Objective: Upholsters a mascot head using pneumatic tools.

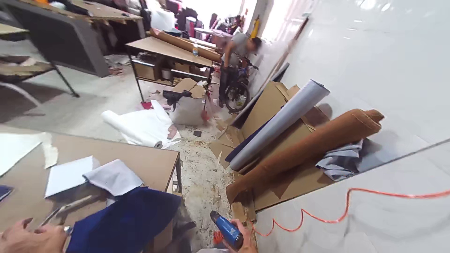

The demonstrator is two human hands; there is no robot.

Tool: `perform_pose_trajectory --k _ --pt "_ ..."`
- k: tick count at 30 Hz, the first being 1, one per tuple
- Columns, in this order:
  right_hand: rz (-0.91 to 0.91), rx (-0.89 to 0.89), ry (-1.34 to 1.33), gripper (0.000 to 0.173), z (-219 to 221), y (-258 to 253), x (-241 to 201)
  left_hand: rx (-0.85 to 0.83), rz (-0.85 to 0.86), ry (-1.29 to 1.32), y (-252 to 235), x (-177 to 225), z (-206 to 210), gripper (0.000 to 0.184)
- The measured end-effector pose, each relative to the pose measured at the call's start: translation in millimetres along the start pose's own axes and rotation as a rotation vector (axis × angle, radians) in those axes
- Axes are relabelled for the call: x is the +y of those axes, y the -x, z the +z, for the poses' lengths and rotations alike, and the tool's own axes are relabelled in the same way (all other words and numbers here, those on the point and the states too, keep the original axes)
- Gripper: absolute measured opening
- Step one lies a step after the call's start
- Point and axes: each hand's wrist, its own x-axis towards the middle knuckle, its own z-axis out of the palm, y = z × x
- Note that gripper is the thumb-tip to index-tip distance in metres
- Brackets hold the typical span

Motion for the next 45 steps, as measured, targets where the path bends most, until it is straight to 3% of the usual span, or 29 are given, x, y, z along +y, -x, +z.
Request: perform_pose_trajectory --k 2,4,8,11,13,17,23,29,38,45 --pt "-0.018 -0.006 -0.036 0.059 -11.2 -3.5 9.2 0.065 -0.040 -0.004 22.0 -0.4 -22.1 0.042" --pt "-0.105 -0.028 -0.139 0.053 -20.2 -10.1 24.3 0.016 -0.059 0.095 57.4 20.6 -68.1 0.044" --pt "-0.196 -0.209 -0.447 0.045 -34.0 -15.9 37.3 0.090 -0.180 0.362 166.9 58.5 -161.7 0.047" --pt "-0.161 -0.491 -0.733 0.039 -34.8 -21.7 35.7 0.179 -0.166 0.534 266.8 77.9 -211.6 0.045" --pt "-0.158 -0.783 -0.937 0.041 -28.5 -20.3 16.8 0.209 -0.181 0.565 331.4 88.2 -242.1 0.042" --pt "-0.081 -1.187 -1.243 0.044 -14.8 11.6 -17.7 0.287 -0.232 0.634 444.0 107.9 -290.8 0.039" --pt "0.026 -1.669 -1.356 0.049 4.3 103.3 -53.2 0.445 -0.167 0.670 569.8 126.8 -366.9 0.035" --pt "0.059 -2.055 -1.289 0.048 15.2 210.5 -70.1 0.596 -0.216 0.633 674.1 113.1 -435.9 0.042" --pt "0.123 -2.370 -1.142 0.047 32.5 422.3 -78.1 0.774 -0.353 0.463 843.9 43.3 -540.9 0.049" --pt "0.345 -2.668 -0.957 0.047 44.2 593.3 -67.8 0.900 -0.485 0.260 942.2 -0.4 -613.8 0.042"
